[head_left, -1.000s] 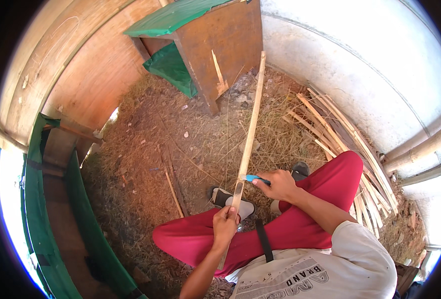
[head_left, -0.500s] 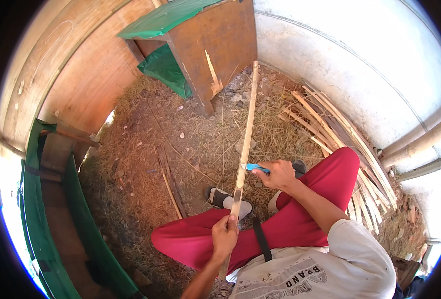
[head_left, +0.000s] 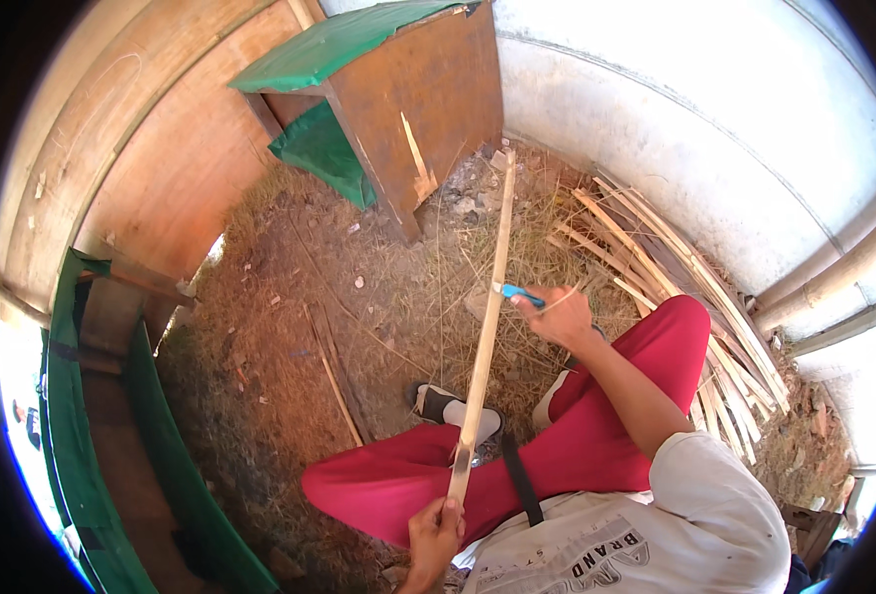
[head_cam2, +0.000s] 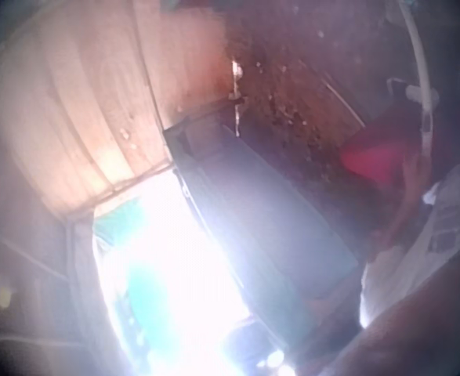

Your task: The person sits on the ground and uses a utility knife to shave and smooth a long bamboo stick. They repeatedly rotate the stick and scrape along its length to remove the outer layer.

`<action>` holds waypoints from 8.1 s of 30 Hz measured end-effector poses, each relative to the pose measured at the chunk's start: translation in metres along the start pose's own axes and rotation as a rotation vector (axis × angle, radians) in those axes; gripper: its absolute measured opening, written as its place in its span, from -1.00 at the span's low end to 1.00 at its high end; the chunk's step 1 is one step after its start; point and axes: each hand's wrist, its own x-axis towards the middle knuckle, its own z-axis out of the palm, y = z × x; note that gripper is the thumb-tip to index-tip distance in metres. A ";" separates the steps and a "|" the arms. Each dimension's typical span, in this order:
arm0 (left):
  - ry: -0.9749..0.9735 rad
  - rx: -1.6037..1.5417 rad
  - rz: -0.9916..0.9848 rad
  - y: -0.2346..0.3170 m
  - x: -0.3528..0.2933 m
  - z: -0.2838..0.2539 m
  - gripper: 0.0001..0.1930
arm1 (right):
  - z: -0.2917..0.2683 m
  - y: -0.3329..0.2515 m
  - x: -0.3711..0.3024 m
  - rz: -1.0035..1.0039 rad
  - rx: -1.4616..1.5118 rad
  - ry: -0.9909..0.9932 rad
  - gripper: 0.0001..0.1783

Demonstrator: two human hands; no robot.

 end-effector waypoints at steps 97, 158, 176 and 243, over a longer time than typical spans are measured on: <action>0.558 0.953 1.036 0.094 0.144 -0.011 -0.58 | -0.036 0.004 0.030 0.399 1.477 -0.013 -0.60; 0.616 1.091 0.956 -0.092 0.057 -0.140 -0.38 | -0.059 0.059 0.049 0.486 1.514 0.521 -0.64; 1.065 0.722 0.796 -0.029 0.109 -0.149 -0.82 | -0.051 0.033 0.043 0.453 1.517 0.409 -0.68; 0.493 -0.767 0.525 0.138 0.253 0.020 -0.81 | 0.029 0.006 0.020 -0.442 0.187 0.041 -0.66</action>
